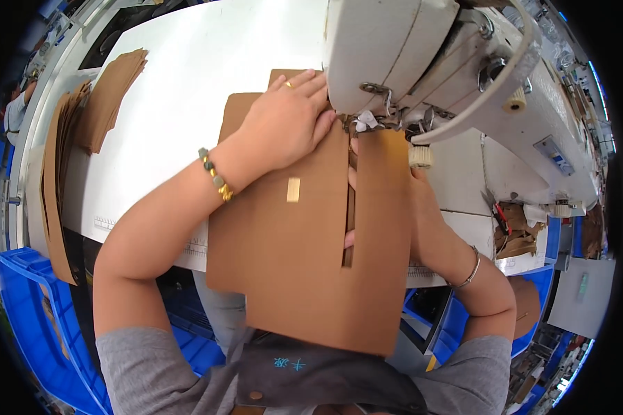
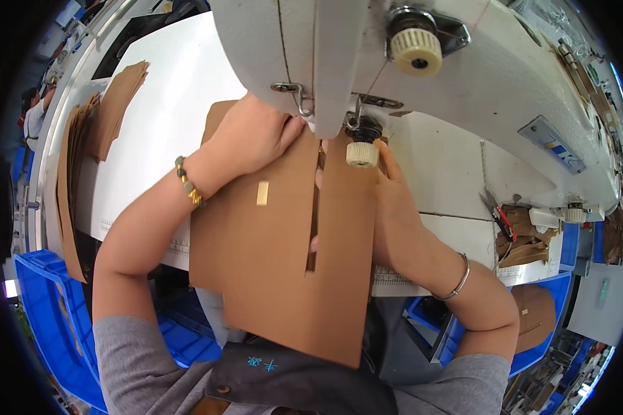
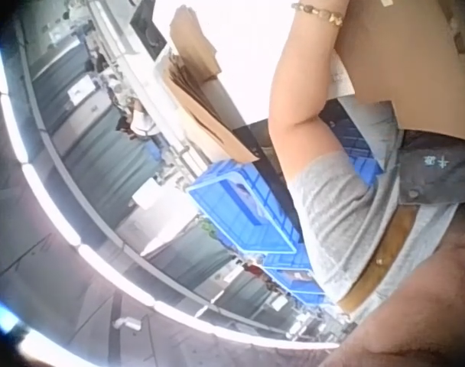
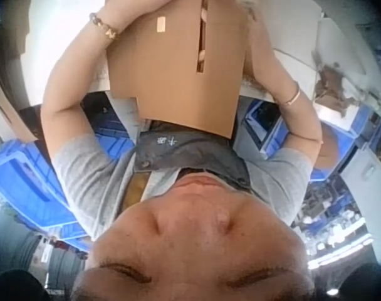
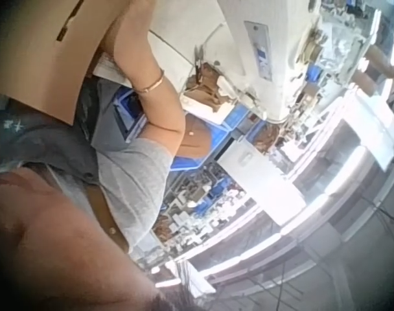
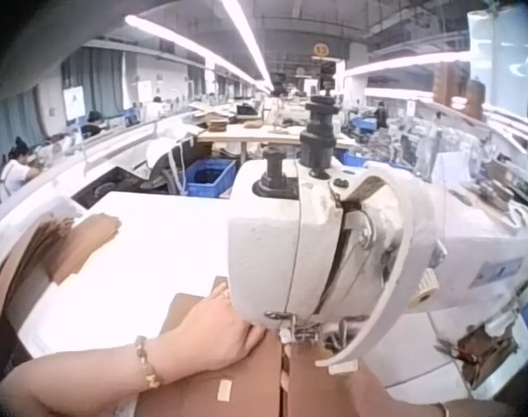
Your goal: Sewing a zipper onto a leather panel using an industrial sewing machine.
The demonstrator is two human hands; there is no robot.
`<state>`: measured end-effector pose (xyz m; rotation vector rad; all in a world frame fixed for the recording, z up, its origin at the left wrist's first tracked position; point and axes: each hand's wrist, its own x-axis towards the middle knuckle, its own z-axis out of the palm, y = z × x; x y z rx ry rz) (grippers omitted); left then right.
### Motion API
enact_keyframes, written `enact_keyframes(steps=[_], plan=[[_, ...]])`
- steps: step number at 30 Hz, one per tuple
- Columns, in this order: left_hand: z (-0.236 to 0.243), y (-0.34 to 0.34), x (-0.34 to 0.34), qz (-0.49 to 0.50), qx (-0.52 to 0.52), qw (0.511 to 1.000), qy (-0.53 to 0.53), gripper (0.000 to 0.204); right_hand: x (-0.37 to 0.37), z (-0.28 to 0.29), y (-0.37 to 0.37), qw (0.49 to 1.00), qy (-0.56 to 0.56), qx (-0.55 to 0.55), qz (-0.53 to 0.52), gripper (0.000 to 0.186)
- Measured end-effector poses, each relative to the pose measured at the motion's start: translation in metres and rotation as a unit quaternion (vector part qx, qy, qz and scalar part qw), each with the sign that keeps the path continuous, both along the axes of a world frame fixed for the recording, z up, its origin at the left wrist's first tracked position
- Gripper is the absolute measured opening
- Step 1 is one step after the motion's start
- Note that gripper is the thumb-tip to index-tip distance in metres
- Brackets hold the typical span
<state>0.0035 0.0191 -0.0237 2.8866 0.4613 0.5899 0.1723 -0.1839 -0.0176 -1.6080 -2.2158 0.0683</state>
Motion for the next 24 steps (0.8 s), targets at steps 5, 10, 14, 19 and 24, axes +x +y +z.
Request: enact_keyframes(steps=[5,10,14,19,24], plan=[[0.004,0.01,0.002,0.003,-0.038,0.999,0.034,0.033,0.0,0.003,0.002,1.0,0.023,0.009,0.005,0.077],[0.013,-0.02,-0.017,0.031,-0.009,0.999,0.042,0.038,-0.001,0.005,-0.002,0.999,0.03,-0.012,-0.008,0.076],[0.008,-0.061,-0.035,0.043,0.002,0.999,0.029,0.049,-0.003,0.005,-0.004,0.999,0.029,-0.023,-0.021,0.072],[0.004,-0.046,-0.034,0.009,-0.051,0.997,0.057,0.057,-0.004,0.002,-0.001,0.999,-0.033,0.004,-0.02,0.058],[0.007,-0.051,-0.039,0.007,-0.081,0.995,0.053,0.06,-0.004,-0.003,-0.002,0.999,-0.031,0.027,-0.023,0.055]])
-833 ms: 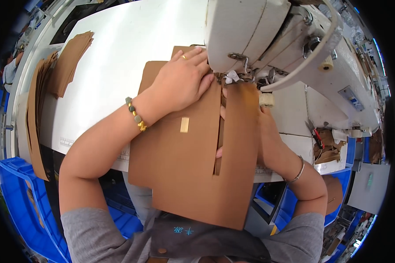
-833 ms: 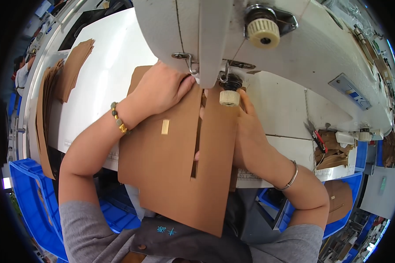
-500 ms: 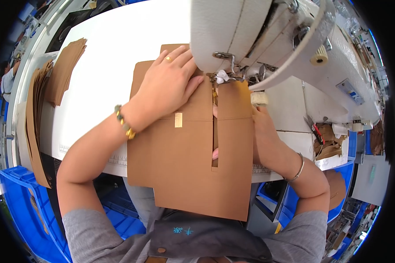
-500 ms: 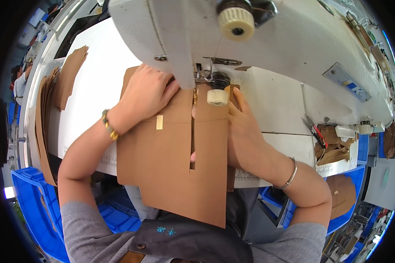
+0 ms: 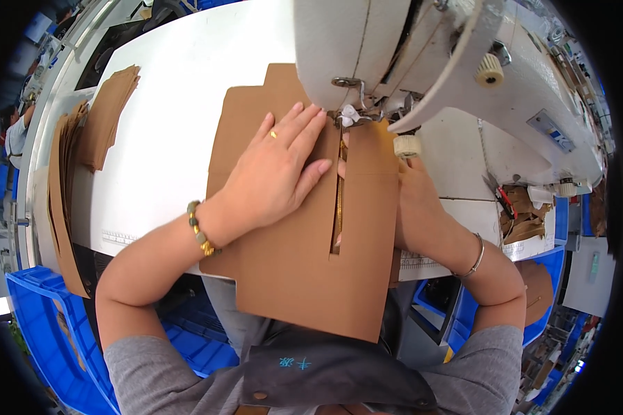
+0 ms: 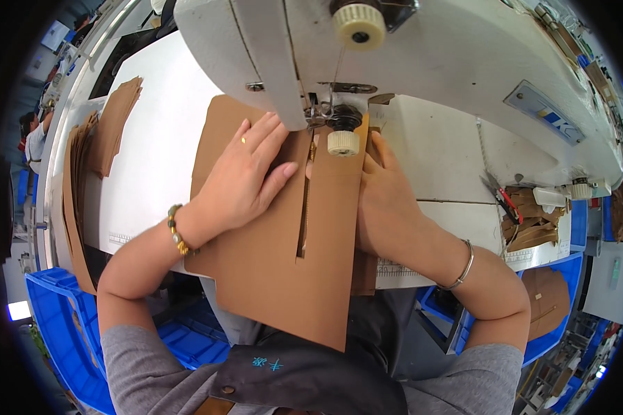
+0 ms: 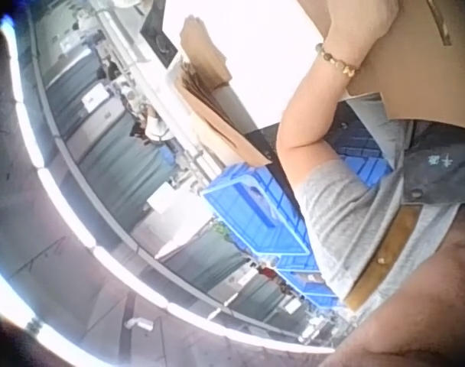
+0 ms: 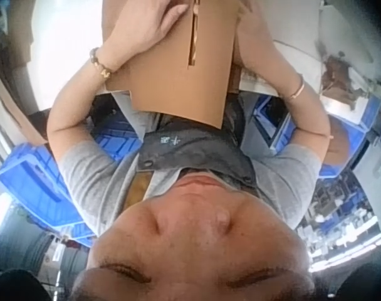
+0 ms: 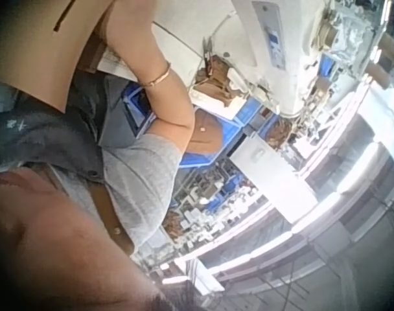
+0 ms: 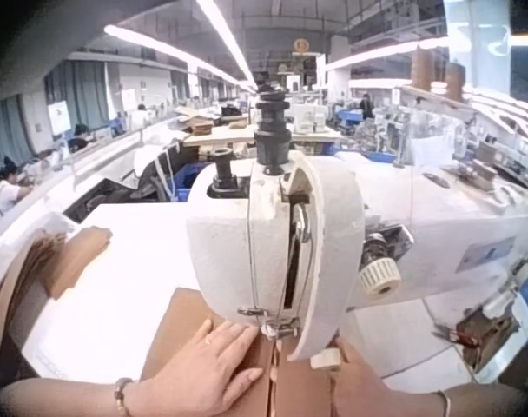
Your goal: Sewing a zipper onto a leather panel using an industrial sewing machine.
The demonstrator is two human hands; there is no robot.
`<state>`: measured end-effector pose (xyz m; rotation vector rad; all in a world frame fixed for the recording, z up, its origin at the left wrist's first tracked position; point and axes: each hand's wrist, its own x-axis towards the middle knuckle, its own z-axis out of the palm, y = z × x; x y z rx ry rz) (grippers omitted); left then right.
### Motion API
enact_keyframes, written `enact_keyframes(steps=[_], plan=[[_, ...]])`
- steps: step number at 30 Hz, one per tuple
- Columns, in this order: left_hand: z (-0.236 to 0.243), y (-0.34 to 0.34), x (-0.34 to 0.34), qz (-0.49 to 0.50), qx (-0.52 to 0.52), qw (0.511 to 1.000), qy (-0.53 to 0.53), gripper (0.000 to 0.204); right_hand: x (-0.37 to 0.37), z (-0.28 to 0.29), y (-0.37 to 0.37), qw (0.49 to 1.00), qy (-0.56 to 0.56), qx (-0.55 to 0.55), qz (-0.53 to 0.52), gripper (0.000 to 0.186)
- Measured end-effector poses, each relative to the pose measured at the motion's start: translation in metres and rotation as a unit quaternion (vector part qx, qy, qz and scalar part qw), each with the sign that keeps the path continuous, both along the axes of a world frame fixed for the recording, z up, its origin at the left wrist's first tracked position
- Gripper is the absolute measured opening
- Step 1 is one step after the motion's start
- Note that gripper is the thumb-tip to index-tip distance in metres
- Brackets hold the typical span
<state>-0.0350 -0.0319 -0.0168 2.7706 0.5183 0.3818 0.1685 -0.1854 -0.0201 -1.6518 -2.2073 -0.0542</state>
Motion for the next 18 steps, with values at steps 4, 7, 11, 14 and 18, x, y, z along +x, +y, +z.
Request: enact_keyframes(steps=[4,7,11,14,18], plan=[[0.004,-0.026,-0.016,-0.01,-0.049,0.999,-0.01,0.061,0.001,-0.003,-0.001,1.0,0.012,0.019,0.006,0.054],[0.006,-0.036,-0.024,-0.009,-0.044,0.999,0.007,0.062,0.001,-0.003,-0.003,1.0,0.015,-0.001,0.004,0.054],[0.007,-0.038,-0.024,0.001,0.006,0.999,0.031,0.06,0.001,-0.001,-0.002,0.999,0.015,-0.029,-0.002,0.059],[0.005,-0.032,-0.019,0.008,0.056,0.997,0.057,0.057,0.0,0.0,-0.001,0.999,0.009,-0.045,-0.009,0.063],[0.003,-0.027,-0.013,0.015,0.066,0.997,0.046,0.054,-0.001,0.001,0.0,0.999,0.0,-0.042,-0.007,0.064]])
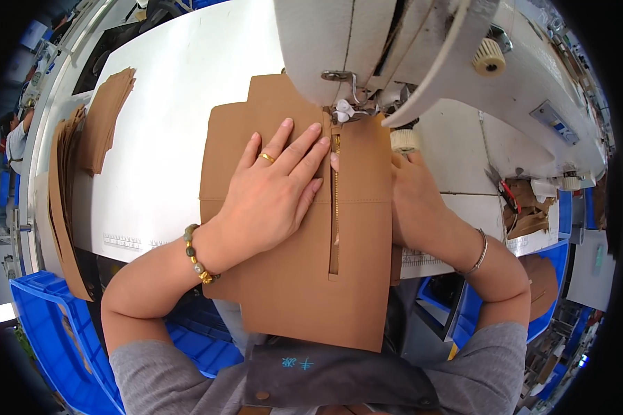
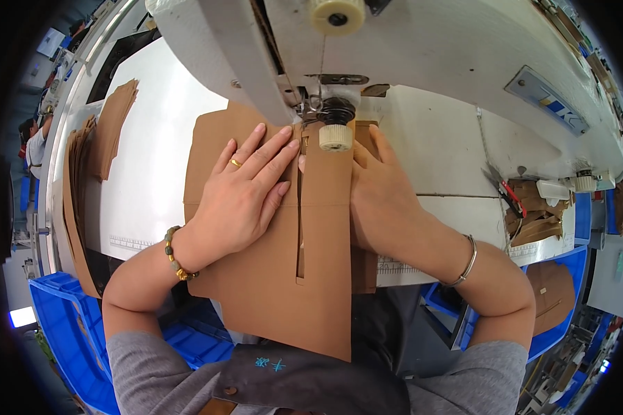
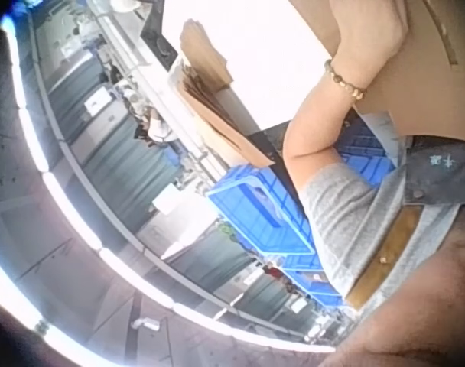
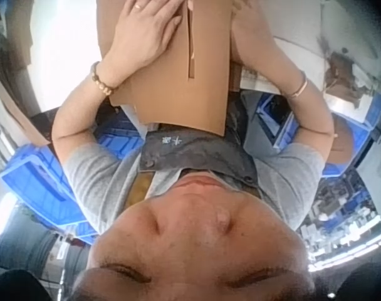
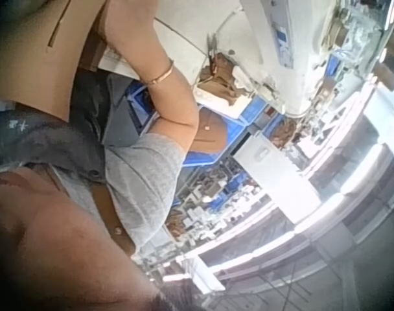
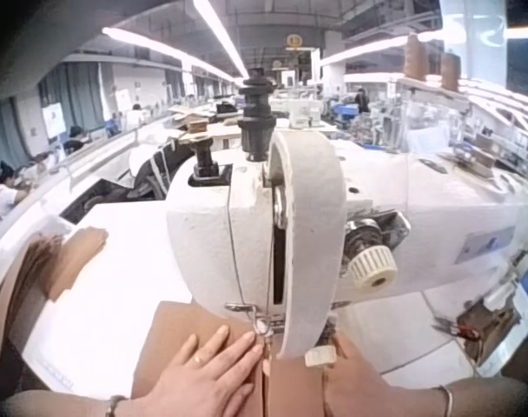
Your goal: Sewing a zipper onto a leather panel using an industrial sewing machine.
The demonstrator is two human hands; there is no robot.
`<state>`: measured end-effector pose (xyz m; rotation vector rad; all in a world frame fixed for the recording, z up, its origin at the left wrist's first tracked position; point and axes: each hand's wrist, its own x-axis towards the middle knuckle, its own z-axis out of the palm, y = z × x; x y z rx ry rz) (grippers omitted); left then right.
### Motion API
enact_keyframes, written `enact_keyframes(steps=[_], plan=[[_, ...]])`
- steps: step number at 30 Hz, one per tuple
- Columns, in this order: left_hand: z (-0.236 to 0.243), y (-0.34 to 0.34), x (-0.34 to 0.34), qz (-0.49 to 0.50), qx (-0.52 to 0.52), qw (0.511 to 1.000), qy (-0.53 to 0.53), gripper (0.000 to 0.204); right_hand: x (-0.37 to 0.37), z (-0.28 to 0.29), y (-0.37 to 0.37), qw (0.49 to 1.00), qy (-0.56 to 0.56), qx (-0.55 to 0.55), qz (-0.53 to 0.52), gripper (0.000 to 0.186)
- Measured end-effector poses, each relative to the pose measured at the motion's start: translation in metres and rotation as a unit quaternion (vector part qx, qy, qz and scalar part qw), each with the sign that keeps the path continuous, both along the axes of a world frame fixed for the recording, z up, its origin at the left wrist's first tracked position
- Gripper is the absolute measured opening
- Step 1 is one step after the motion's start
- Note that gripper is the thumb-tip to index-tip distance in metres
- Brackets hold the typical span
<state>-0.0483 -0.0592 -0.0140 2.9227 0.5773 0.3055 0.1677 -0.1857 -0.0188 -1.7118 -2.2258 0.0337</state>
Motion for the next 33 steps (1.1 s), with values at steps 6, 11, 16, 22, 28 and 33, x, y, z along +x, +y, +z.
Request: enact_keyframes(steps=[6,11,16,22,28,33], plan=[[0.0,0.006,0.001,-0.017,0.0,1.0,-0.006,0.052,0.001,0.0,0.001,1.0,0.014,0.006,0.007,0.064],[-0.004,0.012,0.002,-0.021,-0.06,0.997,-0.046,0.052,0.002,-0.002,0.002,1.0,0.015,0.021,0.013,0.064],[-0.007,0.013,0.005,-0.036,-0.04,0.998,-0.042,0.053,0.003,-0.004,0.003,1.0,0.005,0.025,0.015,0.064],[-0.005,0.011,0.004,-0.03,-0.036,0.998,-0.043,0.053,0.003,-0.002,0.002,0.999,0.0,0.045,0.014,0.063],[-0.004,0.011,0.005,-0.035,-0.015,0.999,-0.031,0.052,0.002,-0.001,0.003,0.999,0.002,0.043,0.016,0.064],[-0.001,0.011,0.007,-0.035,-0.003,0.999,-0.03,0.051,0.001,0.0,0.003,0.999,0.013,0.038,0.011,0.062]])
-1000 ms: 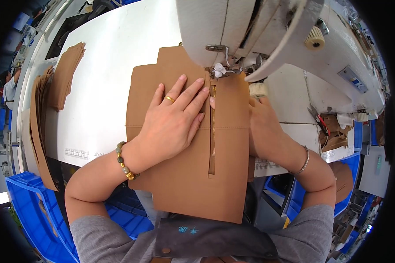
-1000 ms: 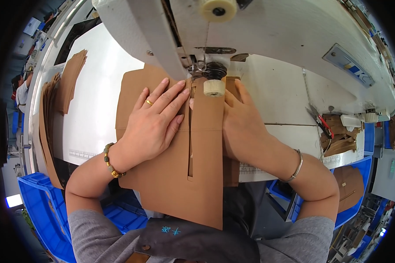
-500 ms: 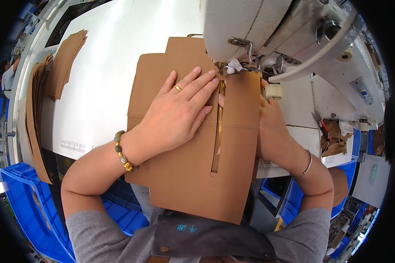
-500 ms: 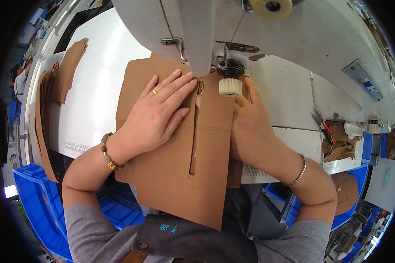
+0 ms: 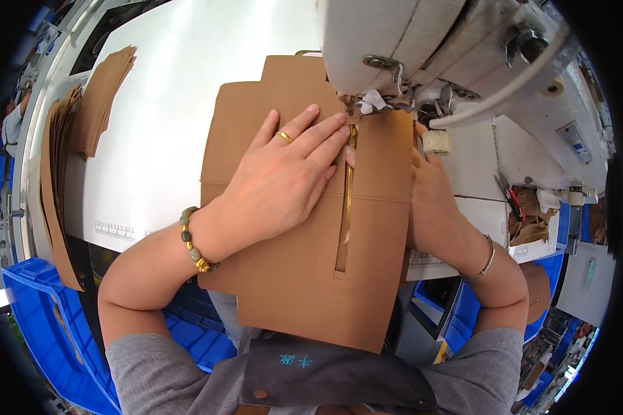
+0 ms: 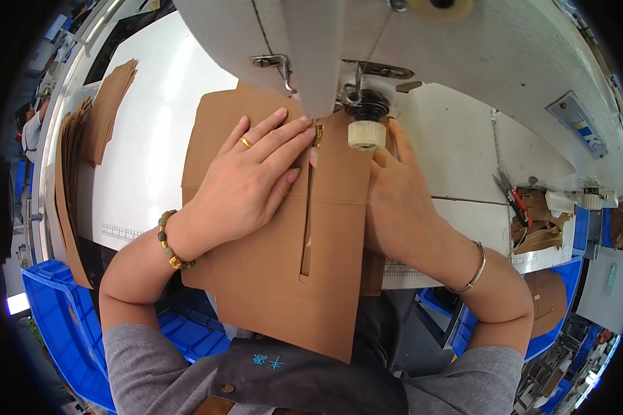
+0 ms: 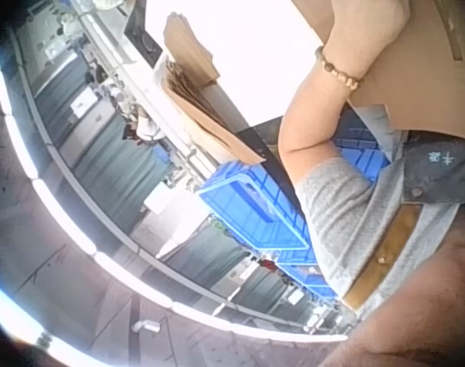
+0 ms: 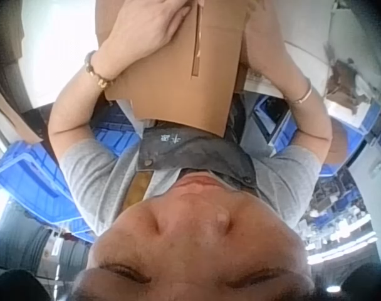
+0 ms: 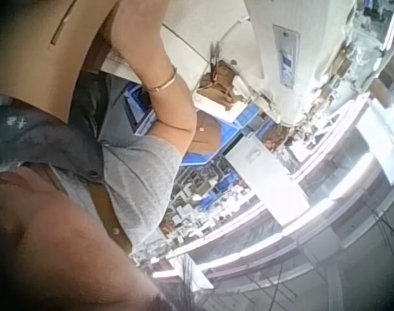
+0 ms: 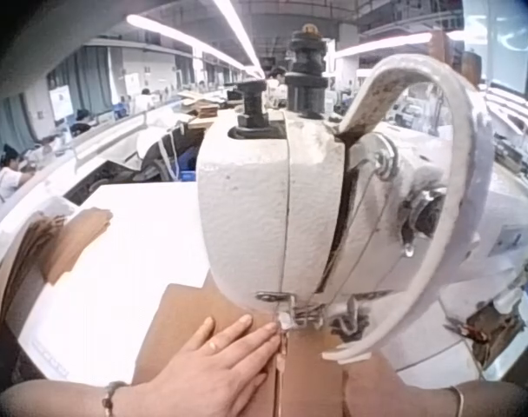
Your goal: Sewing a zipper onto a leather panel using an industrial sewing machine.
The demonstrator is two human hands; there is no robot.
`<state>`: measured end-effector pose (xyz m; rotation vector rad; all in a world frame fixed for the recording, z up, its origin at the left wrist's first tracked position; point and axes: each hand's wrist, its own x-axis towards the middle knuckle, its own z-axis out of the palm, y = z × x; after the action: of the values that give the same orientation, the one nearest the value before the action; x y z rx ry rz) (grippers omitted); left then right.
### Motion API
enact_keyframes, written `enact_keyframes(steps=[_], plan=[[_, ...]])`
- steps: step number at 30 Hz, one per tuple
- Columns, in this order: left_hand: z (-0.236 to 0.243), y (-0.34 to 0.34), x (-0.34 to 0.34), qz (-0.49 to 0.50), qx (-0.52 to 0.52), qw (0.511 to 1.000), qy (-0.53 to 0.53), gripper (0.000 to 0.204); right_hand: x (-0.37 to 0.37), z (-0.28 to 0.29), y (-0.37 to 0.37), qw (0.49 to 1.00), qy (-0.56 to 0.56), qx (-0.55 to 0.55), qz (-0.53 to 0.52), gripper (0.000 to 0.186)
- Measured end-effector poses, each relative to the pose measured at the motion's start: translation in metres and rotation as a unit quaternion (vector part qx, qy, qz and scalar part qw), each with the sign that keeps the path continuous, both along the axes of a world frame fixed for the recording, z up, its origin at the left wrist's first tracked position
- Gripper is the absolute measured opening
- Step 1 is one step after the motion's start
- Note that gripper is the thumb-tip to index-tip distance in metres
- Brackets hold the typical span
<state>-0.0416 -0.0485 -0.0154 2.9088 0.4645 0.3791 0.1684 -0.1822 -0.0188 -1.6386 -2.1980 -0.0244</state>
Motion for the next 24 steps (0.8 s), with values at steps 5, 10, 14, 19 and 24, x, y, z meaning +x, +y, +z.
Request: enact_keyframes(steps=[5,10,14,19,24], plan=[[0.004,0.005,0.002,-0.009,0.01,1.0,-0.001,0.048,0.001,-0.001,-0.001,1.0,-0.002,0.003,0.002,0.06],[0.006,0.01,0.007,-0.03,0.031,0.998,-0.034,0.042,0.003,-0.004,0.002,1.0,-0.006,0.014,0.009,0.06],[0.008,0.011,0.008,-0.034,0.042,0.998,-0.036,0.041,0.008,0.008,0.0,0.997,0.074,-0.012,0.02,0.05],[0.009,0.011,0.008,-0.035,0.031,0.998,-0.041,0.042,0.024,0.033,-0.008,0.995,-0.012,-0.08,-0.061,0.024],[0.01,0.011,0.007,-0.04,0.033,0.998,-0.04,0.046,0.017,0.028,-0.004,0.986,0.109,0.082,-0.098,0.022]])
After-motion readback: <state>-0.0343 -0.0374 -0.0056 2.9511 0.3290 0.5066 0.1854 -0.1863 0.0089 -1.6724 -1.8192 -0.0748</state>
